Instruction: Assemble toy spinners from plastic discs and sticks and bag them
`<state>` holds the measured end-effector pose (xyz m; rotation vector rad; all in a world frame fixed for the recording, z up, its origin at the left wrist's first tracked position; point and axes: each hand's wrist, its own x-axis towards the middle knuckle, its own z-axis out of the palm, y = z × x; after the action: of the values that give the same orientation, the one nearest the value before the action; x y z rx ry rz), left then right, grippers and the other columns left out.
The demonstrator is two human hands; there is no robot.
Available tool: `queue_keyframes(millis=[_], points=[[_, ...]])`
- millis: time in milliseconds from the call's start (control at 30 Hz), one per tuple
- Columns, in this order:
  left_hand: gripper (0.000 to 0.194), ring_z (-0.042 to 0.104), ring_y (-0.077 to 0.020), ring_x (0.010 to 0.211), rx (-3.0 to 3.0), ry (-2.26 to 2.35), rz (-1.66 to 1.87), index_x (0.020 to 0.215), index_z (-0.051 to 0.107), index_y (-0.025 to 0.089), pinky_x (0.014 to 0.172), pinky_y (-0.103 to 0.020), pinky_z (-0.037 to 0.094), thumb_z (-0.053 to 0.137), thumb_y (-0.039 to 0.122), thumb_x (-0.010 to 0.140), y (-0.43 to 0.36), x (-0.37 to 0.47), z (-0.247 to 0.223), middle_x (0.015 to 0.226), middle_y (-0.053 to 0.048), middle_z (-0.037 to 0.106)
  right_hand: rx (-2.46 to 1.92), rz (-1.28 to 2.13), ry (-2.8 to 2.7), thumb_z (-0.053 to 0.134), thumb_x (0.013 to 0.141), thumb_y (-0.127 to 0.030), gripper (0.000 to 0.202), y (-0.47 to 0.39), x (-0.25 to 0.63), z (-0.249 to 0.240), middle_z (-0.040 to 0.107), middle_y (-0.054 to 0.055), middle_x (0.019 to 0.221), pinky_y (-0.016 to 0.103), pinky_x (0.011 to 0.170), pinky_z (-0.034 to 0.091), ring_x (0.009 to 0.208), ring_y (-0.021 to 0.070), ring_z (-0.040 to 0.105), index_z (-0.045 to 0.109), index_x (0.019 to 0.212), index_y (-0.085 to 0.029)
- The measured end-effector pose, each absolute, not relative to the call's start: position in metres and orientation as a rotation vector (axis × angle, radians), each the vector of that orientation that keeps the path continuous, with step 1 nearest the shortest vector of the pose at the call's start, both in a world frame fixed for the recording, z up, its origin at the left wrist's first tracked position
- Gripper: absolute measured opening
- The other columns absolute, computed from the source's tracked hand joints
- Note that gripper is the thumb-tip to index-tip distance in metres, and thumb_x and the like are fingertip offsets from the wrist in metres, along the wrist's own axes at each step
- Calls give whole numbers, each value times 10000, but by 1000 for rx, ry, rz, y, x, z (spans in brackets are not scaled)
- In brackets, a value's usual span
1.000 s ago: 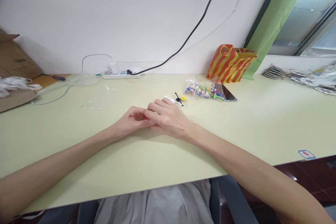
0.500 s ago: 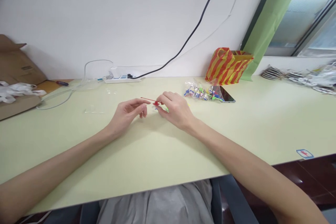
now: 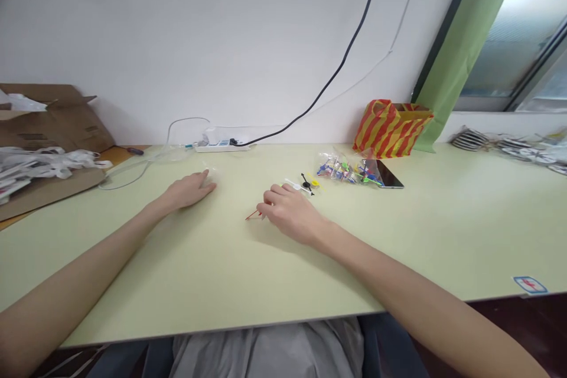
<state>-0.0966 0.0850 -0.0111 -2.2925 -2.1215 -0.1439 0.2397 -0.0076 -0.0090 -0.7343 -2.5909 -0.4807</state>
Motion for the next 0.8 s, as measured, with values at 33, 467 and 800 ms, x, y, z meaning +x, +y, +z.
queue_keyframes(millis=[33, 467, 800], points=[[739, 557, -412, 1337, -2324, -2106, -116, 1544, 412, 49, 1075, -530, 455, 422, 435, 914, 85, -98, -11, 1491, -255, 548, -767, -521, -2585, 512, 1025, -128, 188, -8, 240, -9, 656, 93, 933, 353, 778, 319, 897, 223, 511, 682, 960, -175], [723, 607, -275, 1247, -2559, -1665, -432, 1524, 444, 201, 1002, -389, 501, 396, 58, 817, 37, -79, -2, 1384, -105, 619, -764, -294, -2626, 496, 906, -8, 458, -25, 230, -10, 666, 135, 1191, 427, 937, 457, 1127, 275, 554, 615, 1320, -163], [174, 567, -198, 758, -2336, -622, -791, 984, 663, 194, 657, -332, 451, 530, 82, 978, 4, -17, 7, 843, -46, 640, -783, -109, -2129, 603, 963, -187, 425, -20, 232, -4, 615, 142, 1277, 460, 965, 507, 1164, 287, 580, 507, 1375, -224]])
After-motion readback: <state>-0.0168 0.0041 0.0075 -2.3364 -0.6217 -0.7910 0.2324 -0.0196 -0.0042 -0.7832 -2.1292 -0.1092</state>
